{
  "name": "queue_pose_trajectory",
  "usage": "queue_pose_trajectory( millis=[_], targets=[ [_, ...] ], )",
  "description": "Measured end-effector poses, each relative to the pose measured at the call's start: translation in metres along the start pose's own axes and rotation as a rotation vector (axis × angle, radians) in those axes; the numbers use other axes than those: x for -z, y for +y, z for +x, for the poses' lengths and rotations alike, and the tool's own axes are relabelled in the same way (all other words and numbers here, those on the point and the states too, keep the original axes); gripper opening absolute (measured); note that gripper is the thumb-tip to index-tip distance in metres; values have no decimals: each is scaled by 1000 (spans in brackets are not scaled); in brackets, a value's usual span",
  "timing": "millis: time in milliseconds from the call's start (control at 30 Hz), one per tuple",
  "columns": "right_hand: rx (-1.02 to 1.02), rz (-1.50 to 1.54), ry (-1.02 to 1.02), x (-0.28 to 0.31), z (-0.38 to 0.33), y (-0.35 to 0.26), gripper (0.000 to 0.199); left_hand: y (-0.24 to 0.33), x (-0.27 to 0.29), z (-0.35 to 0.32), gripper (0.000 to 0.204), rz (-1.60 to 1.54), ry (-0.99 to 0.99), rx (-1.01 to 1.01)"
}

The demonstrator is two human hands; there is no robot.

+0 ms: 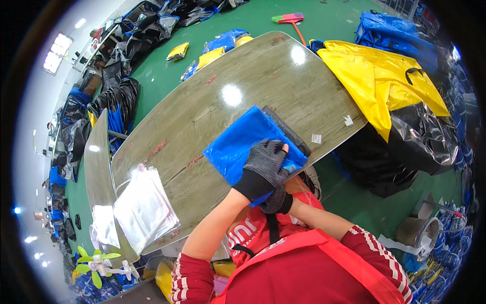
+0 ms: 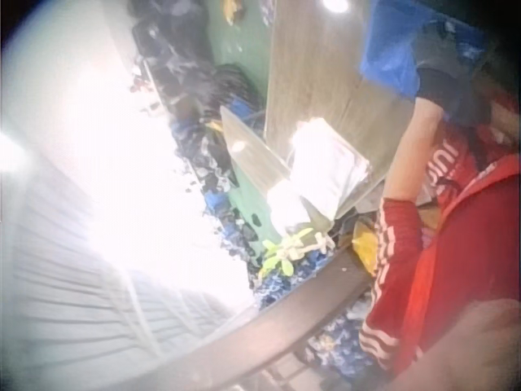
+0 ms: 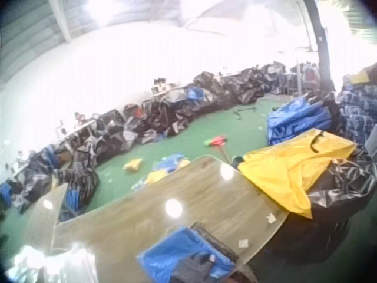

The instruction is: The person folds blue and yellow waterproof bags on a table, then places each folded bag into a clear plastic bag and seals it. The process is repeated for multiple bags.

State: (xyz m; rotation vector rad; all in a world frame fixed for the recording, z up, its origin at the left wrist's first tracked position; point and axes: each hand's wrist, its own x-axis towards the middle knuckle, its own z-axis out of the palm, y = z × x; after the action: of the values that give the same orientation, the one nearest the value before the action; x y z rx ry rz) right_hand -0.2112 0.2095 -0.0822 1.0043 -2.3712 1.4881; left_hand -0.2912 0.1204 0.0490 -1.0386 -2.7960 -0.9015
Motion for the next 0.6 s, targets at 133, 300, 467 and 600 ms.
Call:
queue_pose_trajectory(
  millis=[133, 300, 467, 600],
  targets=[
    [-208, -43, -105, 33, 17, -37, 46, -10, 6, 3, 47, 283, -51, -186],
    [-192, -157, -561, 131, 38, -67, 51, -22, 2, -2, 47, 322, 25, -180],
    [211, -549, 16, 132, 71, -11, 70, -40, -4, -7, 55, 645, 248, 293],
    [277, -512, -118, 135, 61, 12, 65, -62, 2, -17, 57, 23, 202, 515]
  ],
)
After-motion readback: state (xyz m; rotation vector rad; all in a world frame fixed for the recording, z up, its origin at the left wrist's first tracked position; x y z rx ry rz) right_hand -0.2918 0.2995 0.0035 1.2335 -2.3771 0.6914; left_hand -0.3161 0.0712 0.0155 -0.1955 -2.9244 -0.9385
